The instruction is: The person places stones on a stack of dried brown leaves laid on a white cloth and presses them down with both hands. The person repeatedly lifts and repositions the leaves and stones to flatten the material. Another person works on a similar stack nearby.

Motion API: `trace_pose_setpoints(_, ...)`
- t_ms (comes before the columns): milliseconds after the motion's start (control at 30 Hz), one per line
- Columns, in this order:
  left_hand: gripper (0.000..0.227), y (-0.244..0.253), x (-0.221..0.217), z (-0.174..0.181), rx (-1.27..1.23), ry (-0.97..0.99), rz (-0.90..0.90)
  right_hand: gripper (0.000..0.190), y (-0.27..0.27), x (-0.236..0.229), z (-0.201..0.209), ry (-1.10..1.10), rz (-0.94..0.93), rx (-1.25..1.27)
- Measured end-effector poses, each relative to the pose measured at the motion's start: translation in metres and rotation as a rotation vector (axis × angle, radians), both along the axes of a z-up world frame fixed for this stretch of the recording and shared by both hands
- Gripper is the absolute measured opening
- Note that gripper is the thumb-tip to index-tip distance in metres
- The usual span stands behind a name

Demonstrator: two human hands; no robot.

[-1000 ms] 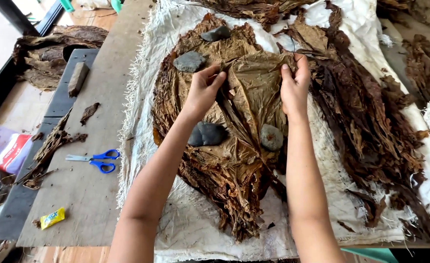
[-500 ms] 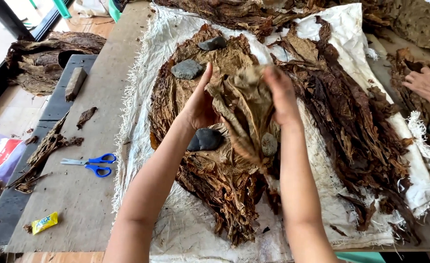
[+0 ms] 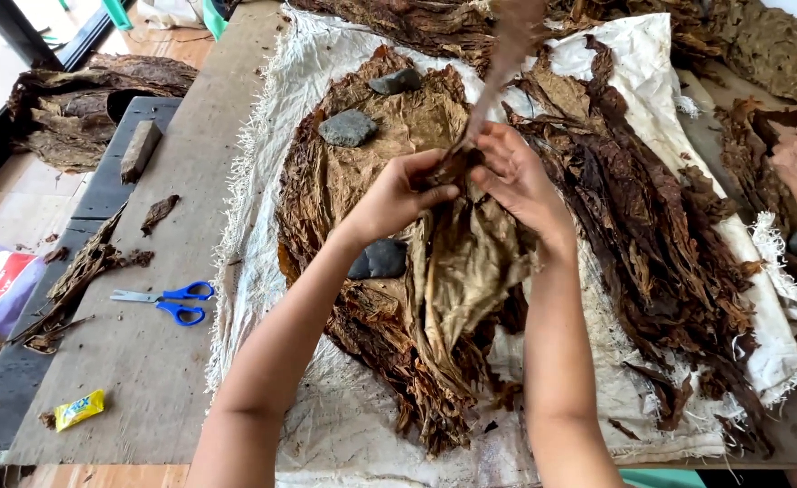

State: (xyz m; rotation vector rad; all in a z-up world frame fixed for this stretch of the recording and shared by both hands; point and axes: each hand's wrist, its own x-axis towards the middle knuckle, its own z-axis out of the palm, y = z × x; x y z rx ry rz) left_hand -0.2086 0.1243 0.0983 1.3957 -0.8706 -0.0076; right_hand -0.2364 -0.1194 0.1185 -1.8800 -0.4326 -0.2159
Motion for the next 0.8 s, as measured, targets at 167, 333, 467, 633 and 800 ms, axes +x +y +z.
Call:
trace_pose_setpoints(167,0.023,-0.007,0.024,-0.030,-0.062,0.064,0.180,0.032,0.017,-0.003,0.004,-0.112,-0.127,0.040)
trace_pose_setpoints(333,0.022,0.006,0.022,-0.013,-0.090,0.085,0.310,0.028,0.006,-0.010,0.003,-0.055,-0.248,0.021)
trace_pose_setpoints(467,0.029,0.011,0.002,0.010,-0.159,0.154,0.326,0.028,0.037,-0.054,0.045,-0.048,-0.130,0.188)
trace_pose_setpoints(633,0.074,0.005,0.016,-0.002,0.092,-0.331,0.418,0.015,0.021,-0.032,0.033,-0.124,-0.087,0.038)
trace_pose_setpoints(800,0.090,-0.009,0.012,-0.011,0.264,-0.467,0.407,0.021,0.055,-0.026,0.029,-0.007,-0.091,-0.022)
